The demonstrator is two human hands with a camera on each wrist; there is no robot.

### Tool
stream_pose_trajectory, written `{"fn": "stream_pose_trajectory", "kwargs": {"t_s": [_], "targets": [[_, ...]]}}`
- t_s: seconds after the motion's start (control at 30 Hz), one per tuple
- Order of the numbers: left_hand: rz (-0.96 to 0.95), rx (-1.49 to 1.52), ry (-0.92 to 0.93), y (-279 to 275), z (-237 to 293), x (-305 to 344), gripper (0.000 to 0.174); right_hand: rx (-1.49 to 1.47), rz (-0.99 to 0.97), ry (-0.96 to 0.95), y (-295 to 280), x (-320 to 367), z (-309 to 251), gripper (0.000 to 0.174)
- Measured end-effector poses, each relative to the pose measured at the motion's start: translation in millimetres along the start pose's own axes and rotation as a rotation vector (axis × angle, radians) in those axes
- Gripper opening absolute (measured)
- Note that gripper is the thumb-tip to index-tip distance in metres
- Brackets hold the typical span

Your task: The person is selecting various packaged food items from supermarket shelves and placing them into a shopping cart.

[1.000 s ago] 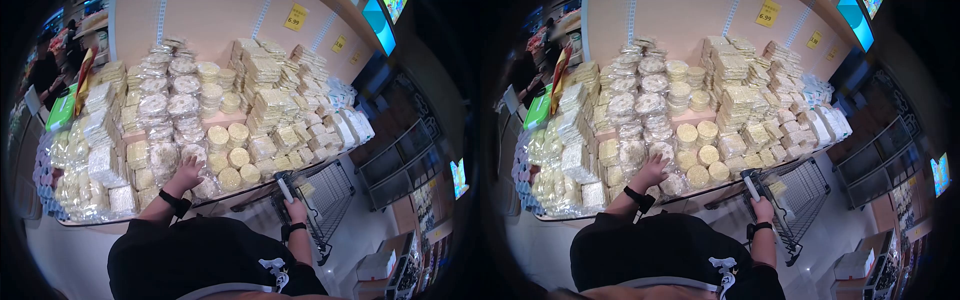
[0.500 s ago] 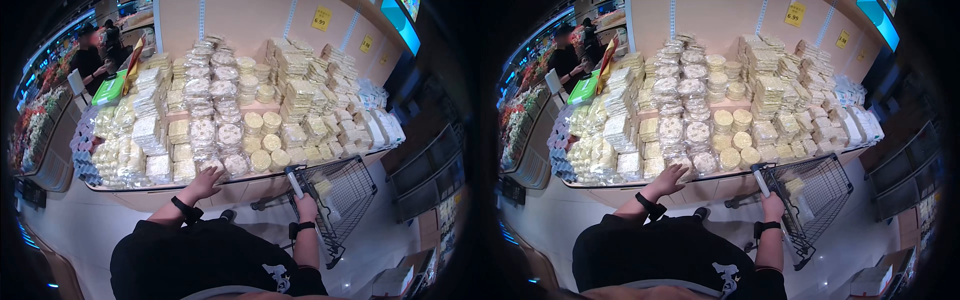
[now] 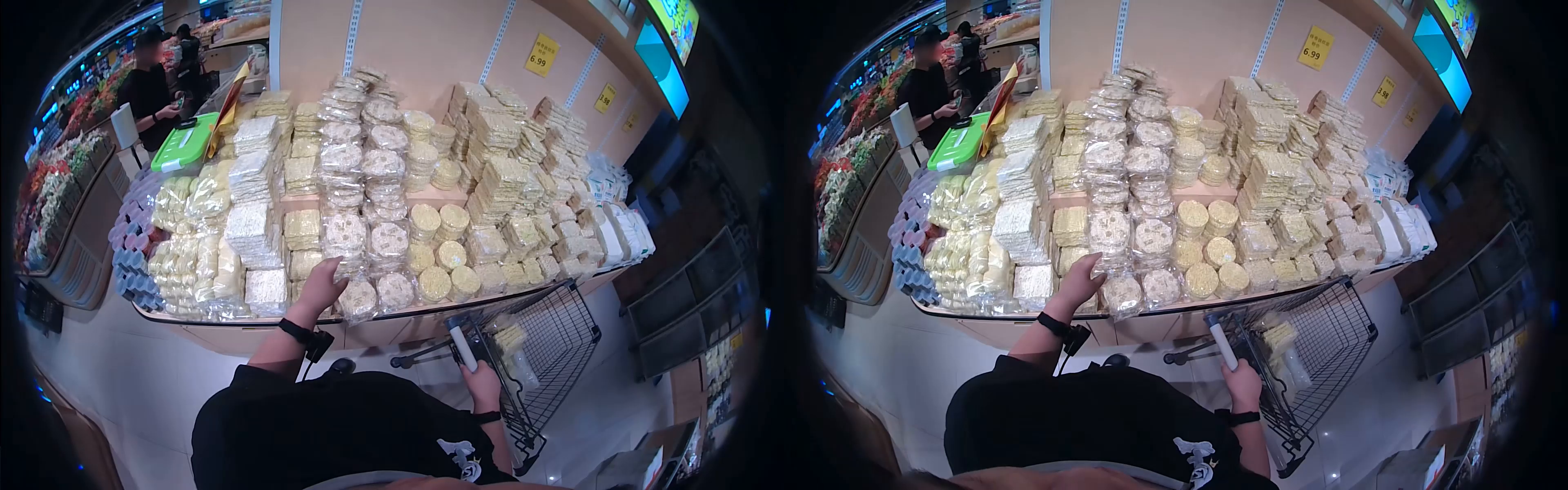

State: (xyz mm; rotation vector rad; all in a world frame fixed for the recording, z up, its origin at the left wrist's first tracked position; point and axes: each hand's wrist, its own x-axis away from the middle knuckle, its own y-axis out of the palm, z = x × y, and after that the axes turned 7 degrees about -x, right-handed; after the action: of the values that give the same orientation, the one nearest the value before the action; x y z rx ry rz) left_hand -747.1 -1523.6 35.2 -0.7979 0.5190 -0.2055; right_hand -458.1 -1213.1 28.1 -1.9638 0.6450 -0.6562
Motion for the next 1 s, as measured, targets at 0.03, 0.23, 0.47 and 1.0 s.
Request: {"fn": "stream_pose_trajectory", "kwargs": {"t_s": [0.03,0.23,0.47,1.0], "targets": [[-0.011,0.004,0.003,0.2,-4.8,-7.6,0.05,-0.017,-0.018,0.006,0.8,4.3,-4.4,0.044],[-0.006,0.033,-0.055,-4.7,-42.2,-33.1,0.049,-0.133,-0.124,-0.008,7.8,18.5,-26.0,0.042],[-0.045,0.047,-0.164,1.8,-95.2,-75.7,0.05,-0.309,-0.438,0.044,4.7,10.0,-46.1,0.04],[-0.389,-0.218,0.027,30.7,-88.6,-148.1,0.074,-0.891,-0.565,0.067,41.7,-201.4,-201.5,0.042]]}}
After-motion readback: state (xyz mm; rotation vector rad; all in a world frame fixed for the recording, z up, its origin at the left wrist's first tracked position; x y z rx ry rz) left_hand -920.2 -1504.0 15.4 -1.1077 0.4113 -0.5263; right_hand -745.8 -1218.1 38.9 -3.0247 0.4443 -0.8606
